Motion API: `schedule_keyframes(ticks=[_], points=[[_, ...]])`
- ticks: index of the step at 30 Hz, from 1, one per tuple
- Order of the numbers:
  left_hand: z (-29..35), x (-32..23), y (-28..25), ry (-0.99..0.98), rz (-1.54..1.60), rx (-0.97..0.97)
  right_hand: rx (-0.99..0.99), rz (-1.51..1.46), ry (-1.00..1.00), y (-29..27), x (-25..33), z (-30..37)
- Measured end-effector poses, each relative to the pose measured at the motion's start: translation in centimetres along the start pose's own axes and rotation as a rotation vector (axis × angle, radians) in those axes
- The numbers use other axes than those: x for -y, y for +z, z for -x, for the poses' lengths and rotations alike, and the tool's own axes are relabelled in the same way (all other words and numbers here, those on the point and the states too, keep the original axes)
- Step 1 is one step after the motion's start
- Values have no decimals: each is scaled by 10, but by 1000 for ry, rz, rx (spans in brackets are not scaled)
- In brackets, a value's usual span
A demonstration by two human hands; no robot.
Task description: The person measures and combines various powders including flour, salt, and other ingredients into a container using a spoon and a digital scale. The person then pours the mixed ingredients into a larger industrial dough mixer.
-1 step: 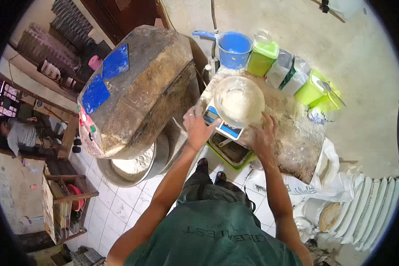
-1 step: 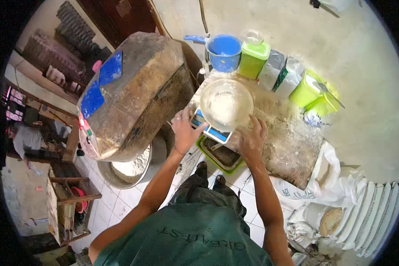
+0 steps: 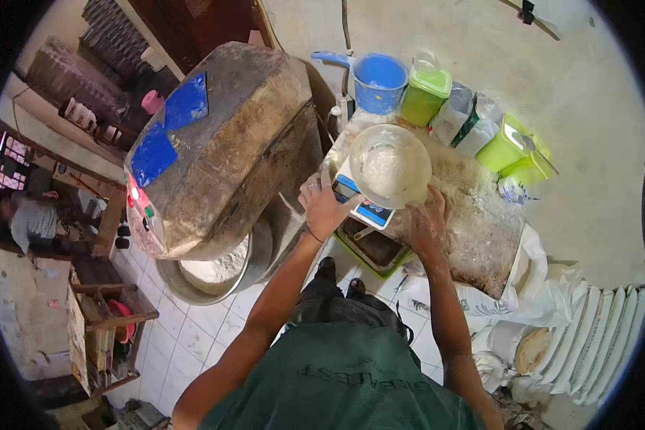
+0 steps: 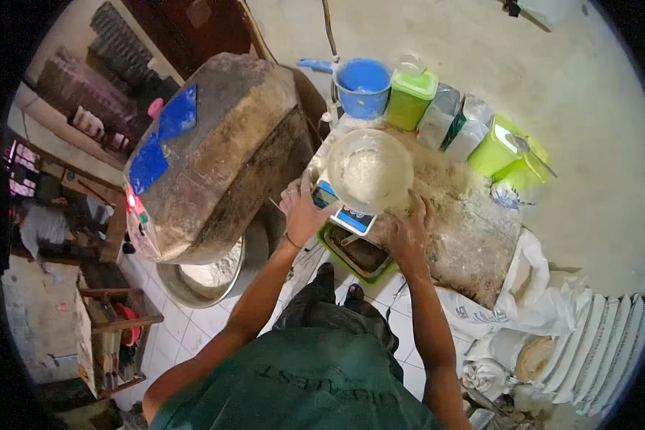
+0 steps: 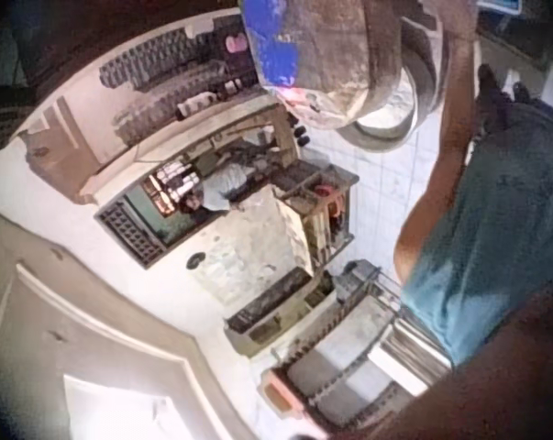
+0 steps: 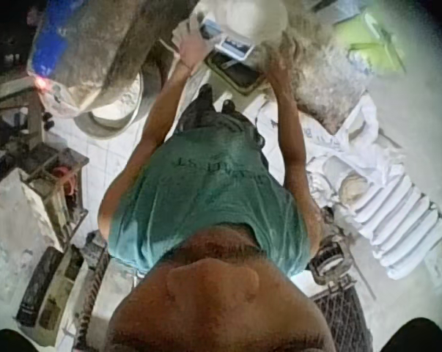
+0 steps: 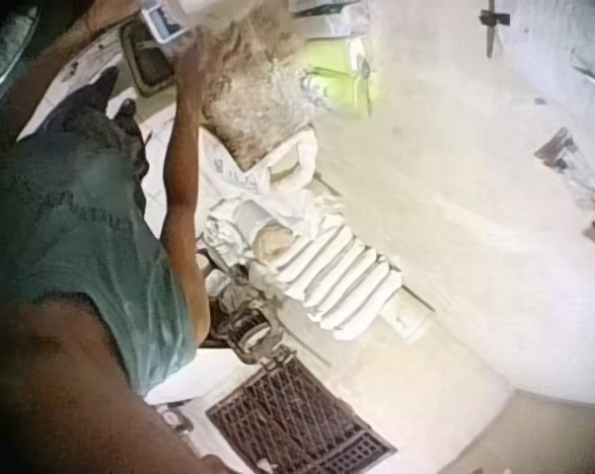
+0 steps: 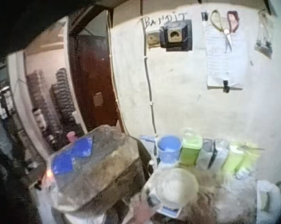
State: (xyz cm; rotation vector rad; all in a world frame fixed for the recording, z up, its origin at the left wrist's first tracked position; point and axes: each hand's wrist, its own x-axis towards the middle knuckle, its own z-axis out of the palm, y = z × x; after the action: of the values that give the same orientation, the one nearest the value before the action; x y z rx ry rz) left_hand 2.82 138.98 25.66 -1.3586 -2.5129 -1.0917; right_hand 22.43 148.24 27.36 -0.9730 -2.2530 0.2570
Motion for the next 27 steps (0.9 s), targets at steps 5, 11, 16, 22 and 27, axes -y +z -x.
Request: schedule_keyframes(ticks=[5, 11, 16, 22, 27], points=[[-11, 22, 16, -33, -152, 167, 62, -202, 88, 12, 2, -3], [-21, 61, 11, 99, -13, 103, -139, -1334, 1019, 8, 25, -22], [-32, 99, -8, -90, 240, 238, -31, -357, 269, 19, 12, -19], [-31, 70, -20, 274, 247, 108, 29, -182, 107, 21, 5, -39], [-27, 56, -9, 280, 141, 218, 69, -236, 193, 18, 12, -47]])
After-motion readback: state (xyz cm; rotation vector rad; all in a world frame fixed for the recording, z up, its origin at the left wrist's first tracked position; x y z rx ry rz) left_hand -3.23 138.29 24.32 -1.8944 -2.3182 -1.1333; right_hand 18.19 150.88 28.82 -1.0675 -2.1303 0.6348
